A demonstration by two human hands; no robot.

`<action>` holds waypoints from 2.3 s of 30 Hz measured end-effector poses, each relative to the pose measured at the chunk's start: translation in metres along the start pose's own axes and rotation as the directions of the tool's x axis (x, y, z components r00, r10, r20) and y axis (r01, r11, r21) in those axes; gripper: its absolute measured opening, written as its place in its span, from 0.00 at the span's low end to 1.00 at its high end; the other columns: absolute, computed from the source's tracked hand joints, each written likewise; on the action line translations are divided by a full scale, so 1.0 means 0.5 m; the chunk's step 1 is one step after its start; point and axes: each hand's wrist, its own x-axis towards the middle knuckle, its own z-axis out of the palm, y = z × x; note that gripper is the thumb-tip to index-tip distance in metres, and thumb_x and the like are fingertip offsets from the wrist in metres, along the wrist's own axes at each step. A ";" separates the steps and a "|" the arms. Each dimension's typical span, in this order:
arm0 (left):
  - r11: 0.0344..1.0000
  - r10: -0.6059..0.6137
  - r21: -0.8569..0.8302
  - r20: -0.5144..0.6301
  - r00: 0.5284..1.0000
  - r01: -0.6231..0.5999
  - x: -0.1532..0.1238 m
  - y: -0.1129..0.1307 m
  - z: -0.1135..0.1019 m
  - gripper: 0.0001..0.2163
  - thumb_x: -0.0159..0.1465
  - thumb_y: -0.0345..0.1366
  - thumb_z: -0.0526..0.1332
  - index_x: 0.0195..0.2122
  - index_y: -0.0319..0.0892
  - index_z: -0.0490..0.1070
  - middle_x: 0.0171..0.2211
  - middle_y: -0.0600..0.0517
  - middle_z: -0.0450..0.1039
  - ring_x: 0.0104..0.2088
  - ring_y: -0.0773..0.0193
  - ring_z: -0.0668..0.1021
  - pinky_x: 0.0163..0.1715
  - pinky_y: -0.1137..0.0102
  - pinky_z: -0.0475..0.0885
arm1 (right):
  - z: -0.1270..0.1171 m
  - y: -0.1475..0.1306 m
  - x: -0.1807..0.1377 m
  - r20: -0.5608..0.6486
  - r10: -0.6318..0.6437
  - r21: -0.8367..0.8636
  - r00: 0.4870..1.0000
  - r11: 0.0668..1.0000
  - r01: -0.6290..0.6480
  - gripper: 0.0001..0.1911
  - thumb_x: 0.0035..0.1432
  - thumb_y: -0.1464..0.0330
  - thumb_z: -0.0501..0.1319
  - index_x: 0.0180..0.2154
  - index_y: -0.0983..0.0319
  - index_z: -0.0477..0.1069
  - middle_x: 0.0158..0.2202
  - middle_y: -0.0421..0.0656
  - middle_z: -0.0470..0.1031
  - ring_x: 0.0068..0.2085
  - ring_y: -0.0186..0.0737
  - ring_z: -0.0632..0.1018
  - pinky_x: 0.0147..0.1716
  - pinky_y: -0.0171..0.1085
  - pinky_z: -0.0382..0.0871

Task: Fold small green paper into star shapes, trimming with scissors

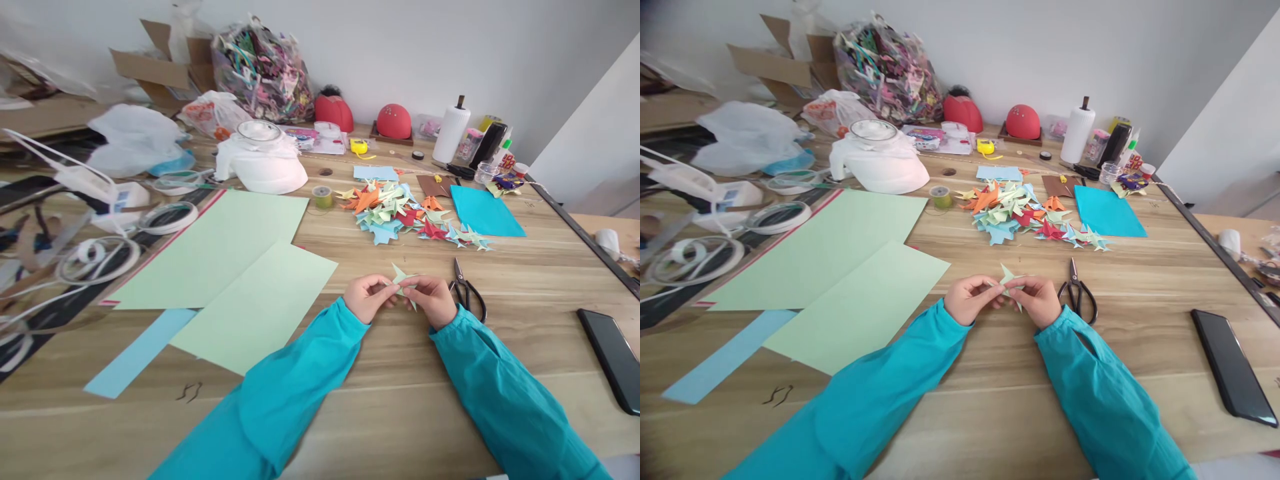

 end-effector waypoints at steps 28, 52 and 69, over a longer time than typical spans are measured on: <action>0.985 -0.140 -0.090 0.069 0.988 0.145 0.010 0.014 -0.006 0.17 0.43 0.44 0.68 0.21 0.35 0.66 0.13 0.52 0.71 0.14 0.68 0.73 0.15 0.74 0.71 | -0.018 0.008 0.005 0.113 0.101 -0.008 0.989 0.995 -0.100 0.07 0.40 0.67 0.68 0.26 0.63 0.76 0.19 0.39 0.75 0.18 0.32 0.72 0.16 0.30 0.63; 0.990 -0.120 -0.073 0.050 0.992 0.123 0.010 0.007 0.001 0.17 0.46 0.44 0.66 0.24 0.38 0.62 0.14 0.54 0.71 0.14 0.68 0.73 0.13 0.75 0.69 | -0.027 0.018 0.007 0.126 0.127 -0.007 0.984 0.992 -0.127 0.09 0.38 0.68 0.69 0.28 0.63 0.77 0.22 0.41 0.77 0.20 0.33 0.74 0.20 0.32 0.68; 0.994 -0.087 -0.065 0.016 0.996 0.088 0.011 0.006 0.004 0.17 0.45 0.43 0.67 0.23 0.38 0.62 0.12 0.56 0.69 0.11 0.70 0.70 0.10 0.77 0.66 | -0.022 0.008 0.007 0.144 0.129 -0.021 0.981 0.992 -0.128 0.11 0.36 0.67 0.70 0.26 0.64 0.75 0.21 0.40 0.76 0.20 0.33 0.74 0.20 0.32 0.67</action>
